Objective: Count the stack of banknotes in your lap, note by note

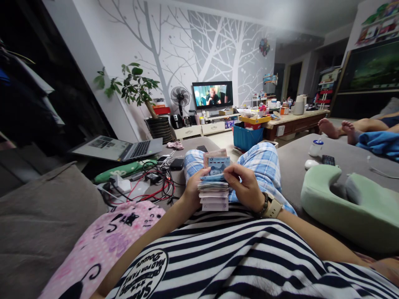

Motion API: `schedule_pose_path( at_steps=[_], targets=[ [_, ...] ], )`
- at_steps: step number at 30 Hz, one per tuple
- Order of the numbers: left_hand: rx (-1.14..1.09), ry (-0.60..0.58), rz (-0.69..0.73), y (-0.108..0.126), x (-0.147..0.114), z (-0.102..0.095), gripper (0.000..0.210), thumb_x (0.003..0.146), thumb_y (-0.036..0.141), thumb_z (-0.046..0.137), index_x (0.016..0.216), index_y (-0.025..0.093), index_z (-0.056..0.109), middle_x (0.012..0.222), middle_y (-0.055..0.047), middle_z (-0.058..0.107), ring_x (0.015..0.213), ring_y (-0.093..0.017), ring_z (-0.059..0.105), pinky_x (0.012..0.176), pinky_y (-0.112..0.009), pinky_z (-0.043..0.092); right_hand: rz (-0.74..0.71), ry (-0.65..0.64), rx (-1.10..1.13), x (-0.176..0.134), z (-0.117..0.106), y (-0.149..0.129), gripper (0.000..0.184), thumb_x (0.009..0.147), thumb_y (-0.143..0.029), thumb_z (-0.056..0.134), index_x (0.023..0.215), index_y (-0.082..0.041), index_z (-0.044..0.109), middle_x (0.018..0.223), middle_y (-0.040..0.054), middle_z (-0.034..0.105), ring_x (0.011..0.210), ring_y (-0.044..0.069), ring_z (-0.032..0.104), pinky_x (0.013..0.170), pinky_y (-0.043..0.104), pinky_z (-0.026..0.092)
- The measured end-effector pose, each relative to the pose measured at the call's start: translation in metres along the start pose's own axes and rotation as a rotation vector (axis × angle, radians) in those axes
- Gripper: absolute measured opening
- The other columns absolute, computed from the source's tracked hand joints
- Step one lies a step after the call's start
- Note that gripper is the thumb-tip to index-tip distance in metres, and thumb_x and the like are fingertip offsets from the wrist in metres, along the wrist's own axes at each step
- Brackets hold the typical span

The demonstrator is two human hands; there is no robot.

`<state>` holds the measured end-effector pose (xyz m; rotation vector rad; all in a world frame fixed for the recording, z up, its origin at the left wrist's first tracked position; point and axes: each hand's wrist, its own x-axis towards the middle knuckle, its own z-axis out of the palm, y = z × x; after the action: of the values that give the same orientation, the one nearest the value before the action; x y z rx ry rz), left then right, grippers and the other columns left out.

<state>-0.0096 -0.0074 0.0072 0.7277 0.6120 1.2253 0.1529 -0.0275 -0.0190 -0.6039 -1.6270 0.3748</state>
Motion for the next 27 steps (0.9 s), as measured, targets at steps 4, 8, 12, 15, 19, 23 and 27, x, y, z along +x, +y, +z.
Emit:
schedule_pose_path(
  at_steps=[4, 8, 12, 15, 19, 23, 27],
  targets=[
    [0.053, 0.057, 0.027, -0.001, 0.001, 0.000, 0.012, 0.076, 0.014, 0.068, 0.066, 0.016, 0.061, 0.057, 0.001, 0.062, 0.051, -0.014, 0.058, 0.061, -0.028, 0.047, -0.034, -0.045, 0.005, 0.000, -0.001, 0.000, 0.022, 0.098, -0.035, 0.057, 0.082, -0.022, 0.064, 0.070, 0.0005, 0.058, 0.065, 0.017, 0.052, 0.062, 0.032, 0.040],
    [0.045, 0.058, 0.050, -0.001, 0.001, 0.002, 0.015, 0.076, 0.012, 0.066, 0.063, 0.015, 0.059, 0.052, 0.002, 0.056, 0.046, -0.010, 0.050, 0.052, -0.024, 0.039, -0.066, -0.067, 0.041, 0.001, -0.002, -0.001, 0.021, 0.099, -0.032, 0.057, 0.082, -0.022, 0.064, 0.071, 0.0004, 0.058, 0.066, 0.017, 0.052, 0.063, 0.032, 0.040],
    [0.040, 0.051, 0.060, -0.002, 0.004, 0.000, 0.022, 0.076, 0.013, 0.070, 0.059, 0.016, 0.056, 0.052, 0.003, 0.054, 0.047, -0.011, 0.049, 0.052, -0.024, 0.037, -0.095, -0.090, 0.073, 0.002, -0.002, -0.003, 0.019, 0.099, -0.028, 0.058, 0.082, -0.021, 0.066, 0.074, 0.0011, 0.061, 0.065, 0.016, 0.051, 0.061, 0.031, 0.040],
    [0.032, 0.063, 0.079, -0.002, 0.004, 0.000, 0.024, 0.077, 0.011, 0.070, 0.057, 0.015, 0.057, 0.051, 0.003, 0.054, 0.045, -0.009, 0.045, 0.051, -0.024, 0.035, -0.134, -0.117, 0.099, 0.003, -0.003, -0.005, 0.019, 0.099, -0.026, 0.058, 0.083, -0.021, 0.067, 0.078, 0.0026, 0.065, 0.067, 0.016, 0.054, 0.062, 0.031, 0.041],
    [0.047, 0.122, 0.098, -0.001, 0.001, 0.006, 0.023, 0.079, 0.006, 0.066, 0.058, 0.014, 0.062, 0.050, 0.001, 0.057, 0.046, -0.010, 0.045, 0.052, -0.024, 0.036, -0.178, -0.164, 0.102, 0.004, -0.004, -0.008, 0.025, 0.100, -0.024, 0.054, 0.079, -0.020, 0.067, 0.077, 0.0039, 0.066, 0.070, 0.017, 0.058, 0.064, 0.031, 0.043],
    [0.048, 0.145, 0.081, -0.001, -0.002, 0.010, 0.024, 0.079, 0.006, 0.063, 0.057, 0.014, 0.061, 0.049, 0.001, 0.058, 0.045, -0.010, 0.047, 0.053, -0.024, 0.038, -0.165, -0.155, 0.068, 0.004, -0.004, -0.010, 0.029, 0.099, -0.026, 0.057, 0.072, -0.020, 0.064, 0.072, 0.0029, 0.064, 0.066, 0.016, 0.056, 0.062, 0.031, 0.042],
    [0.036, 0.087, 0.078, 0.000, -0.002, 0.008, 0.017, 0.074, 0.008, 0.066, 0.060, 0.015, 0.061, 0.050, 0.003, 0.058, 0.045, -0.010, 0.048, 0.054, -0.023, 0.040, -0.062, -0.011, 0.016, 0.004, 0.000, -0.006, 0.034, 0.091, -0.031, 0.068, 0.062, -0.021, 0.055, 0.063, -0.0008, 0.055, 0.058, 0.014, 0.047, 0.057, 0.030, 0.036]
  ],
)
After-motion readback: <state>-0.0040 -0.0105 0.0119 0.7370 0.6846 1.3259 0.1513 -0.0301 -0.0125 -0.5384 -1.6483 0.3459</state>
